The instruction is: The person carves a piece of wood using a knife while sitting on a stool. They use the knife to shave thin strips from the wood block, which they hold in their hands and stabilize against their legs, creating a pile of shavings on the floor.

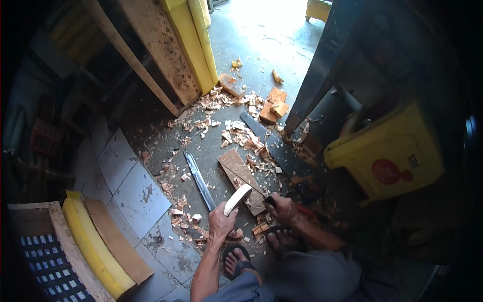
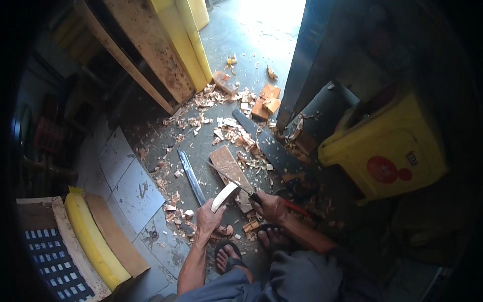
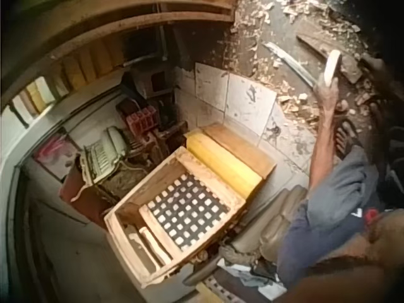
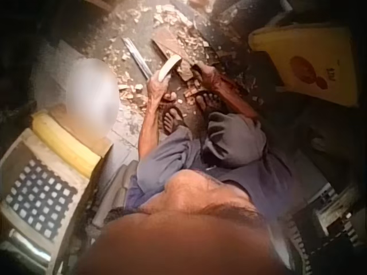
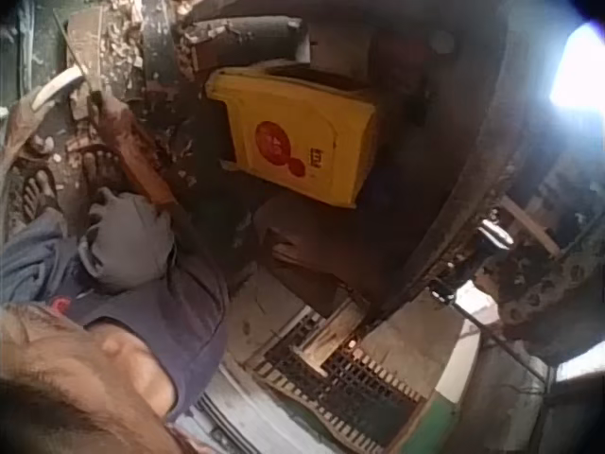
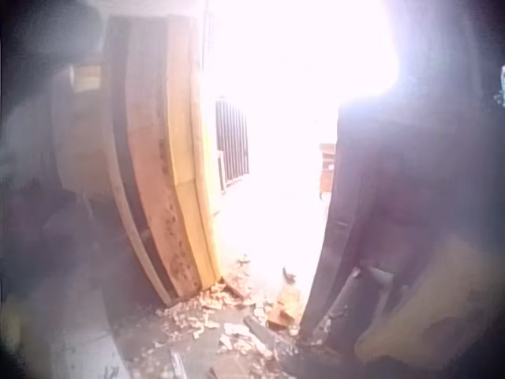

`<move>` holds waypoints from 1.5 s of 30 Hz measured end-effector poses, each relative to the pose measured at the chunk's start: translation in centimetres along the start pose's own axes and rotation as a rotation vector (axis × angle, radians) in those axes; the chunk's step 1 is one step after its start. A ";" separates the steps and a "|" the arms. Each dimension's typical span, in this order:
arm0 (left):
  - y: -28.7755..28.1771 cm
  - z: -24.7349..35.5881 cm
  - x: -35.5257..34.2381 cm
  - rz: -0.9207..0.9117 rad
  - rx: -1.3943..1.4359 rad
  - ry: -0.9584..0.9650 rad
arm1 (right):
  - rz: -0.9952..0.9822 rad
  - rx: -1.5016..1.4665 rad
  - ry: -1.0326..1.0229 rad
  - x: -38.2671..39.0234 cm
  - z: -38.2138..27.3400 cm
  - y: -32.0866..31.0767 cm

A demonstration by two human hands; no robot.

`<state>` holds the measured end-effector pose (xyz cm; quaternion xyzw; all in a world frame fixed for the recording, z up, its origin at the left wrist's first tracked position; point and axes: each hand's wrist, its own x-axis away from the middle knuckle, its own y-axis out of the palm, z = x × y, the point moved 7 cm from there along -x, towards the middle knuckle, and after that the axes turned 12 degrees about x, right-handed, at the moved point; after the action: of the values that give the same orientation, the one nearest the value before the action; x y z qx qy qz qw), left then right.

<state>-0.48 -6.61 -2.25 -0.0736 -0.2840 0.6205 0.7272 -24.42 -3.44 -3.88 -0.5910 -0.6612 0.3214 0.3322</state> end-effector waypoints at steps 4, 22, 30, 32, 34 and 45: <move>-0.1 0.5 -1.1 0.008 0.067 -0.027 | -0.030 0.089 0.015 -1.8 0.4 -0.1; -0.1 -0.8 -1.5 -0.008 0.018 -0.067 | -0.070 -0.055 0.003 -2.6 0.0 -0.2; 0.1 -0.9 -1.3 -0.004 0.063 -0.061 | -0.134 0.055 0.118 -2.3 1.1 0.4; 0.0 -0.7 -1.4 0.008 0.056 -0.068 | -0.111 0.135 0.151 -2.2 1.4 0.3; 0.1 -0.4 -1.4 0.017 0.056 -0.046 | -0.090 -0.029 0.091 -2.1 0.9 0.3; 3.5 -7.7 0.2 -0.172 1.055 -0.589 | 0.004 -0.110 0.363 0.4 3.9 0.2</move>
<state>0.41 -3.71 -10.21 0.4945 -0.1326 0.6107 0.6041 -27.58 -3.12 -6.23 -0.6579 -0.6057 0.1733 0.4126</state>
